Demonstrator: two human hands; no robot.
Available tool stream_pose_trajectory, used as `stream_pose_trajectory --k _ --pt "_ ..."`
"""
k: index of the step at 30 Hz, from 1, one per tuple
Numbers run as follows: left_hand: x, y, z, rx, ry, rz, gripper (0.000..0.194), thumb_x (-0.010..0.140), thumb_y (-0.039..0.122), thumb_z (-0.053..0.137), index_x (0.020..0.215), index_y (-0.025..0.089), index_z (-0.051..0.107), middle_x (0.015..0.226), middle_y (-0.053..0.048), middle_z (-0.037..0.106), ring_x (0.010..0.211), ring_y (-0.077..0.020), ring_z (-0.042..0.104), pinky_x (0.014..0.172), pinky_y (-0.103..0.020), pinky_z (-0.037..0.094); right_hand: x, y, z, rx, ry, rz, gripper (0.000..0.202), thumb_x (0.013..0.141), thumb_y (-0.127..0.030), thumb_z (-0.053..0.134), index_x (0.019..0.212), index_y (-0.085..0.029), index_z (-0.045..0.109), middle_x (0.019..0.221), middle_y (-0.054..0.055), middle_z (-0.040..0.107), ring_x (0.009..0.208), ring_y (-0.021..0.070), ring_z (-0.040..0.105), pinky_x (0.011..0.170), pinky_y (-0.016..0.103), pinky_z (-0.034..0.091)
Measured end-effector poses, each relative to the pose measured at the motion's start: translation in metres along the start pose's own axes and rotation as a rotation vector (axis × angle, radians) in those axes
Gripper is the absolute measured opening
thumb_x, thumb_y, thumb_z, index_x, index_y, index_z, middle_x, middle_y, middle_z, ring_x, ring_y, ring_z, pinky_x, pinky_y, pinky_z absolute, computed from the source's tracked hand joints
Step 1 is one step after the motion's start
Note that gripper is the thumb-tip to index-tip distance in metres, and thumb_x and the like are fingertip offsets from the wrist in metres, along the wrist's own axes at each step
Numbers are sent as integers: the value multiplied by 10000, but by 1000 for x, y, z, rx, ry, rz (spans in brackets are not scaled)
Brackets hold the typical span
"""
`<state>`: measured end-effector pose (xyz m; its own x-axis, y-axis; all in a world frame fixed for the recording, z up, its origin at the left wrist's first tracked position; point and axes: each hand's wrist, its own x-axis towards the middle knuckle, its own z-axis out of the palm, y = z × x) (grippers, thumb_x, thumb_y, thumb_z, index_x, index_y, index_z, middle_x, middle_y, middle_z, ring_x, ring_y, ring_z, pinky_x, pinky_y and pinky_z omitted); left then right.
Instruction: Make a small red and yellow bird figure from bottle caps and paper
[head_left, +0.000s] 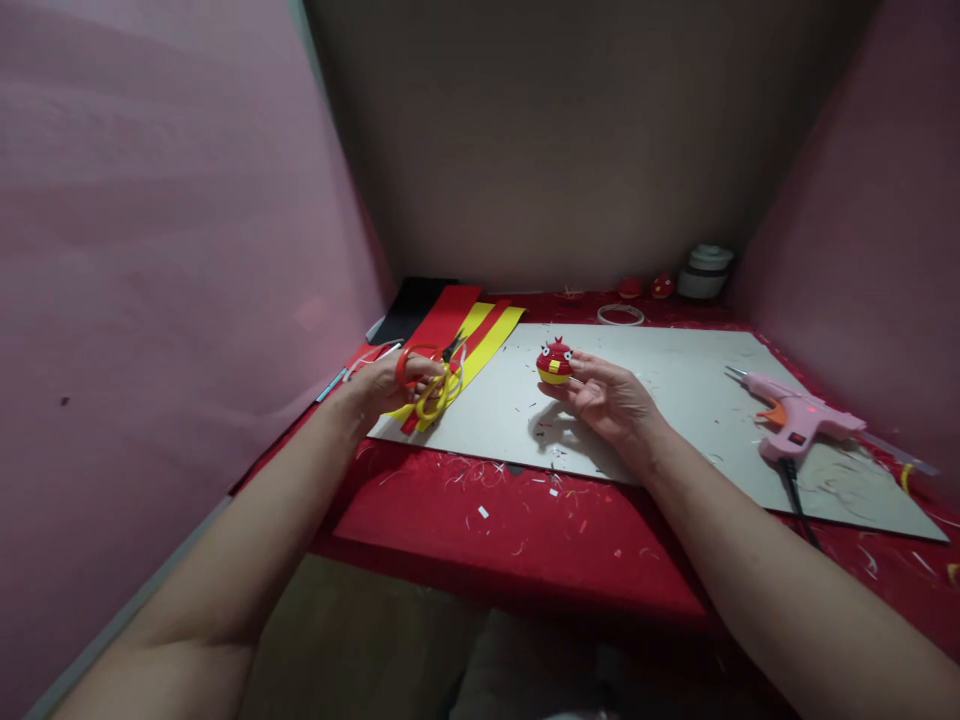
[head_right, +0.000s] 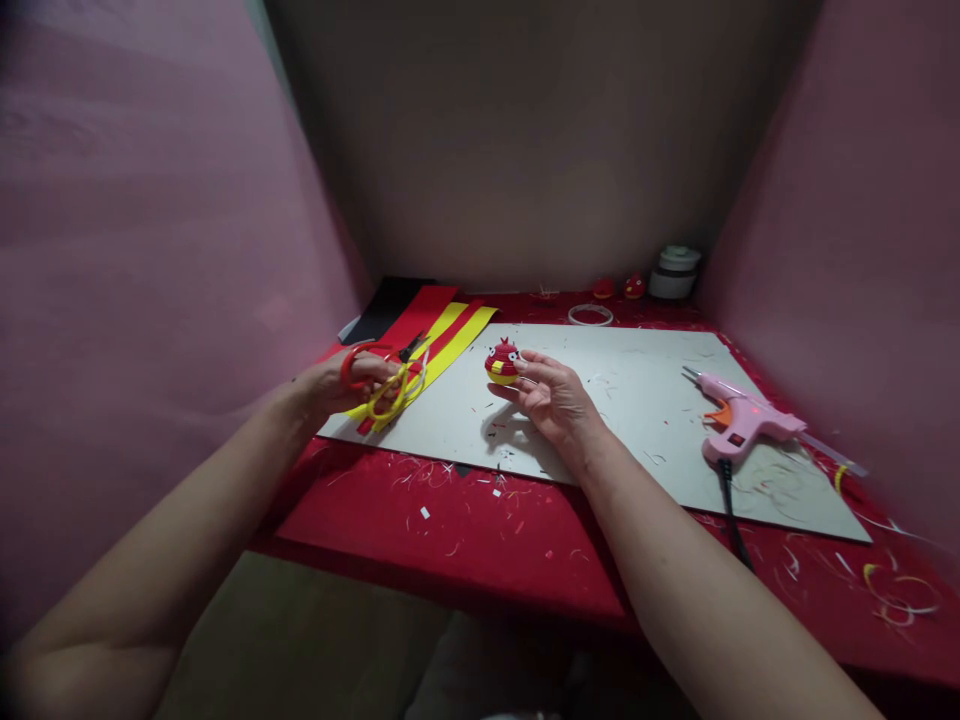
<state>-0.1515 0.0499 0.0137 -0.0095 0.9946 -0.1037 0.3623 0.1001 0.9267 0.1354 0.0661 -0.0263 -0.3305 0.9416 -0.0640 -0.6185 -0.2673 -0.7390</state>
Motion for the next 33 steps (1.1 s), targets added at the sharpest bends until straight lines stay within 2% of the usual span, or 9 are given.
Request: stream_pose_trajectory --k 5,8,12,15,19,26,29,31,33 --pt "-5 -6 6 -144 -151 -31 157 637 226 609 525 153 528 553 -57 591 477 -96 524 448 -209 401 6 2 -4 -98 81 -129 478 517 -168 837 876 -238 529 904 54 698 954 308 677 887 545 516" --pt "-2 -11 8 -179 -169 -27 112 636 203 643 594 134 566 618 -88 652 540 -128 599 487 -217 430 14 7 -11 -288 187 -282 579 515 -214 841 971 -233 485 858 6 633 839 261 683 811 479 536" --pt "2 -15 13 -213 -167 -5 107 646 195 661 634 122 583 589 -83 656 501 -114 578 455 -199 392 23 15 -19 -596 297 -398 571 577 -216 785 1042 -224 452 830 -13 588 860 225 647 844 425 510" --pt "2 -17 17 -252 -184 18 105 655 201 660 650 125 588 606 -84 667 479 -97 550 451 -198 383 27 18 -23 -748 326 -390 539 625 -195 738 1073 -223 439 869 5 610 886 223 632 877 427 487" --pt "-1 -21 18 -303 -190 33 96 650 206 662 672 146 591 619 -74 669 551 -134 611 472 -202 408 24 15 -21 -899 401 -359 528 655 -187 722 1106 -195 446 876 27 619 885 236 626 881 439 472" --pt "-5 -20 15 -361 -196 40 108 646 189 680 717 130 622 643 -84 666 581 -165 649 517 -228 473 14 8 -20 -935 407 -290 627 634 -89 650 1212 -133 409 931 70 641 918 248 634 892 428 472" --pt "-8 -19 12 -401 -201 24 131 630 172 686 735 118 630 604 -66 641 570 -172 649 518 -235 485 11 3 -25 -931 404 -287 614 622 -83 615 1201 -163 426 1018 99 638 970 271 627 871 444 486" --pt "-10 -19 9 -430 -209 19 119 622 164 682 717 118 628 557 -39 602 550 -170 639 517 -242 490 6 -1 -22 -1000 479 -394 540 619 -64 573 1138 -179 476 1059 111 626 1038 286 604 899 467 474" --pt "-12 -20 6 -456 -210 21 93 617 153 684 670 130 611 531 -16 570 547 -173 641 530 -251 503 -4 -2 -11 -1124 521 -646 475 620 -29 519 1076 -161 527 1062 116 623 1072 276 587 975 478 427"
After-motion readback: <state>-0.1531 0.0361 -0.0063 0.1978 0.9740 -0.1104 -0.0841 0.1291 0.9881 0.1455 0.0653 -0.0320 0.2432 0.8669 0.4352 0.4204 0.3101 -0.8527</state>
